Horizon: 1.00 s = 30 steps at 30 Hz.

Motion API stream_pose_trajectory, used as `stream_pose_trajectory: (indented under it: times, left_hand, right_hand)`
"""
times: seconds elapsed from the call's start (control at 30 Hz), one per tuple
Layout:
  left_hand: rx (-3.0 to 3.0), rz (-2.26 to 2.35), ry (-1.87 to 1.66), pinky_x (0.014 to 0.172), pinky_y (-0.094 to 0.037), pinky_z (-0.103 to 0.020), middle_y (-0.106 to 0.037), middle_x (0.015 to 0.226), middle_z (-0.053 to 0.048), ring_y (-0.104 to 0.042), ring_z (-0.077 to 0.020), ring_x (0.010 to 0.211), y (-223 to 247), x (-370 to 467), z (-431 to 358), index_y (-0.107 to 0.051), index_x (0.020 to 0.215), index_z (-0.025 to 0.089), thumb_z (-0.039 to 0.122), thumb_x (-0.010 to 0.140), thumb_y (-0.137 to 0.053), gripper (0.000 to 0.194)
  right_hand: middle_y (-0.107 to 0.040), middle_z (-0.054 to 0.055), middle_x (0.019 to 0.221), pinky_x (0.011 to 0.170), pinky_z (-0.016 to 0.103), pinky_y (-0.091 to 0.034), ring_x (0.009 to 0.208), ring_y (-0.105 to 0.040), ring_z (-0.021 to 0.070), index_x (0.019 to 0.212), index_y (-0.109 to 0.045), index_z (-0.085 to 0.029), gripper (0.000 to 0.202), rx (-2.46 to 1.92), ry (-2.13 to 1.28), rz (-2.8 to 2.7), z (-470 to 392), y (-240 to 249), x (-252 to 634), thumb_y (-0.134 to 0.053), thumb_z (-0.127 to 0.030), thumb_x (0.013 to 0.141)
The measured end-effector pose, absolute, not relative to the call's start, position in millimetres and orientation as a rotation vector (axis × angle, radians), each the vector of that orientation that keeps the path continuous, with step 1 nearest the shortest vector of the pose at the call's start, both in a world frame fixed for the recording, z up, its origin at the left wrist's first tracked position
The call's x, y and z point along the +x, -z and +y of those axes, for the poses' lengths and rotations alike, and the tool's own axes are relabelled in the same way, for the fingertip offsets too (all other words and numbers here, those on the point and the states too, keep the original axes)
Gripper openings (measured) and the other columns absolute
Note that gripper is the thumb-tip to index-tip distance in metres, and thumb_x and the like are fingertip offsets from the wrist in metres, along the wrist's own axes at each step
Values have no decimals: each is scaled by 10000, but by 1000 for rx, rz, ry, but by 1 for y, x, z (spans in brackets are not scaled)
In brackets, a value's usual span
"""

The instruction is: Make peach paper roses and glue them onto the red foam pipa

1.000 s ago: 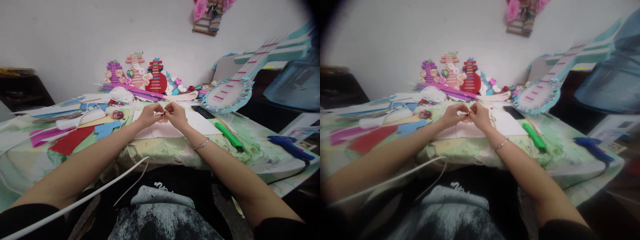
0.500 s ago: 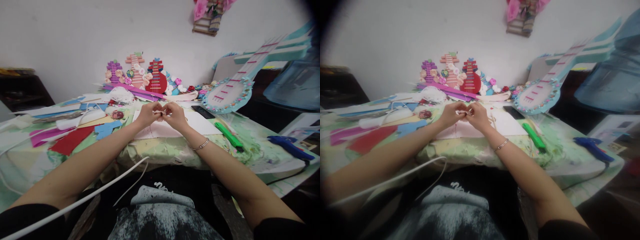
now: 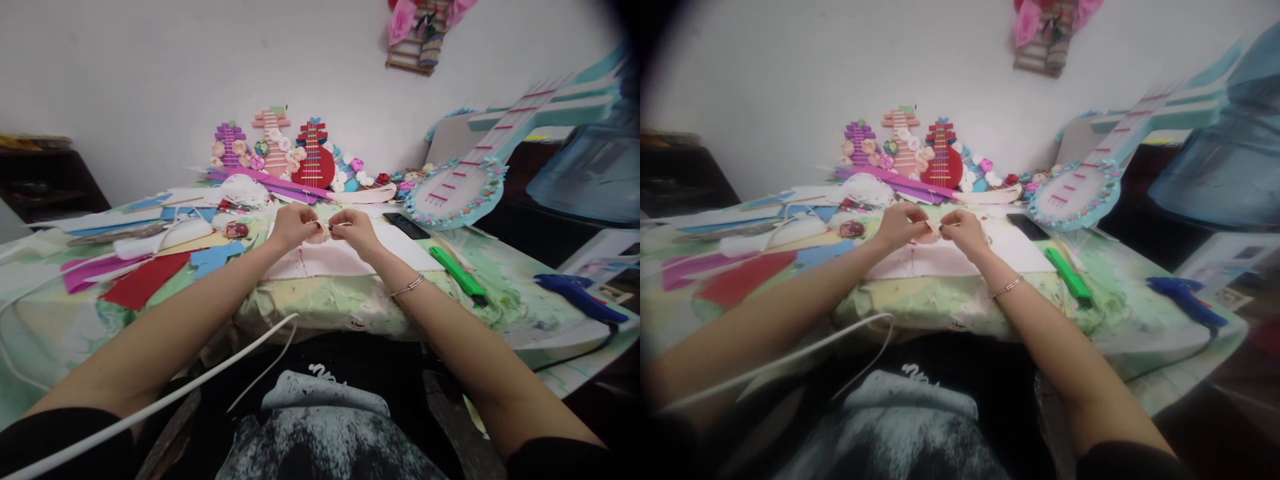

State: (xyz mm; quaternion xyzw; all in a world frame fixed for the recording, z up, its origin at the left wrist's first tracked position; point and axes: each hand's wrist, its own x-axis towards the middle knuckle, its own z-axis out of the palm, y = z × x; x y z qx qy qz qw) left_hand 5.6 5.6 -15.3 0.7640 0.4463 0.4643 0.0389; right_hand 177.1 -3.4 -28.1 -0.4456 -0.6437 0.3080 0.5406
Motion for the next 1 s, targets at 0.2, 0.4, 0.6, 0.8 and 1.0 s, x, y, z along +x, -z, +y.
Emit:
stream_pose_trajectory:
  times: [0.2, 0.4, 0.6, 0.8, 1.0]
  left_hand:
    - [2280, 1378, -1324, 625, -414, -260, -633, 627, -1, -553, -150, 632, 12, 6, 0, -706, 678, 146, 282, 597, -628, 177]
    - [2324, 1336, -1334, 641, -431, -273, -657, 717, -27, -558, -152, 643, 15, 6, 4, -715, 701, 141, 265, 585, -649, 182]
    - [2290, 1317, -1187, 644, -456, -259, -689, 707, -30, -610, -168, 670, 16, 11, 12, -722, 697, 141, 228, 578, -668, 157]
    - [2196, 1373, -940, 589, -460, -244, -687, 624, -30, -625, -169, 621, 13, 20, 31, -724, 684, 142, 187, 587, -641, 136]
    - [2304, 1386, -937, 612, -457, -245, -681, 633, -32, -623, -174, 662, 11, 27, 67, -721, 661, 139, 214, 576, -647, 136]
  right_hand:
    - [-631, 2, 689, 546, 252, -561, 553, -634, 116, 754, -611, -143, 144, -1078, -821, -1561, -8, 27, 172, -592, -71, 631]
    - [-625, -1, 692, 490, 213, -537, 558, -645, 117, 767, -601, -150, 146, -1141, -731, -1567, -6, 24, 180, -557, -68, 654]
    - [-633, 19, 783, 490, 197, -521, 566, -644, 104, 767, -584, -140, 149, -1200, -627, -1486, -10, -1, 196, -528, -51, 661]
    - [-670, 73, 742, 581, 273, -502, 588, -641, 146, 833, -614, -129, 106, -1671, -226, -1714, -25, -66, 256, -559, -148, 745]
    - [-678, 218, 748, 646, 402, -424, 751, -662, 285, 544, -570, -191, 320, -2658, 495, -1782, -59, -81, 407, -664, -454, 702]
